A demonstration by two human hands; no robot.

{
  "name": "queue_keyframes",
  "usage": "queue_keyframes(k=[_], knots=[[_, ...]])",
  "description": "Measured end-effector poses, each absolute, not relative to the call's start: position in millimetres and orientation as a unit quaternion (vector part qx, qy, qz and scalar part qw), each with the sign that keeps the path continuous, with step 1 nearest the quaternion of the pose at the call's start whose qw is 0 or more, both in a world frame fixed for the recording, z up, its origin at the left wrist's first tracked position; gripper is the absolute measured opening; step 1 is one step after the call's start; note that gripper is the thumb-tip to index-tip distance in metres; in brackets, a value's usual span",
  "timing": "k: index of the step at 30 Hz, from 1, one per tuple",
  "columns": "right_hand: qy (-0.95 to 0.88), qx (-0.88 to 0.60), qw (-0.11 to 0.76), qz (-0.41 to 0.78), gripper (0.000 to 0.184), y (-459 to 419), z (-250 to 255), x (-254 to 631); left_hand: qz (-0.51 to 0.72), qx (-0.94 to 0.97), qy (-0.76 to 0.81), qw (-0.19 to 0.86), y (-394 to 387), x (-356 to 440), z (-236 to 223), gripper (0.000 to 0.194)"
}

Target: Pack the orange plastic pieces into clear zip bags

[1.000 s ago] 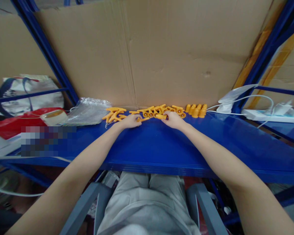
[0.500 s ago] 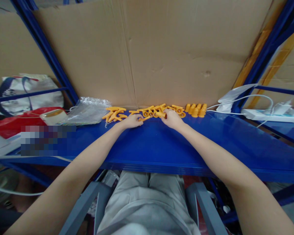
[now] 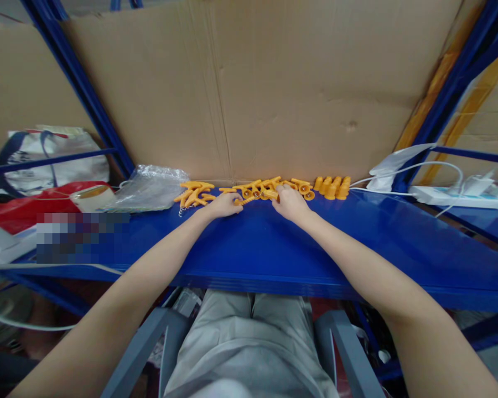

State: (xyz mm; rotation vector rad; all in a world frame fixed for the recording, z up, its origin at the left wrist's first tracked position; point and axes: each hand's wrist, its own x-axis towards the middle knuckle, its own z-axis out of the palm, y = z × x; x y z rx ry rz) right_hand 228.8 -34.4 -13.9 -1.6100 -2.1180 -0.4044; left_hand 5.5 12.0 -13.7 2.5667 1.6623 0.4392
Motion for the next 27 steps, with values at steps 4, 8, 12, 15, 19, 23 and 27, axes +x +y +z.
queue_keyframes(k=[4,8,12,15,19,23,27], knots=[[-0.779,-0.572,0.213,-0.142,0.024,-33,-14,231,0.14,0.822,0.552,0.018,11,4,-12,0.035],[-0.785,-0.565,0.21,-0.141,0.023,-31,-16,235,0.144,0.822,0.55,0.018,11,2,-11,0.034],[-0.792,-0.551,0.223,-0.14,0.024,-27,-19,238,0.149,0.823,0.549,0.016,10,3,-12,0.035],[-0.801,-0.535,0.229,-0.135,0.023,-24,-22,240,0.156,0.824,0.545,0.003,10,3,-12,0.038],[-0.818,-0.504,0.251,-0.117,0.024,-22,-24,240,0.175,0.834,0.523,-0.001,9,5,-14,0.04],[-0.838,-0.449,0.291,-0.103,0.025,-23,-24,238,0.204,0.846,0.493,0.006,10,7,-18,0.042],[-0.842,-0.436,0.301,-0.098,0.027,-23,-23,239,0.231,0.849,0.475,0.01,10,8,-20,0.04]])
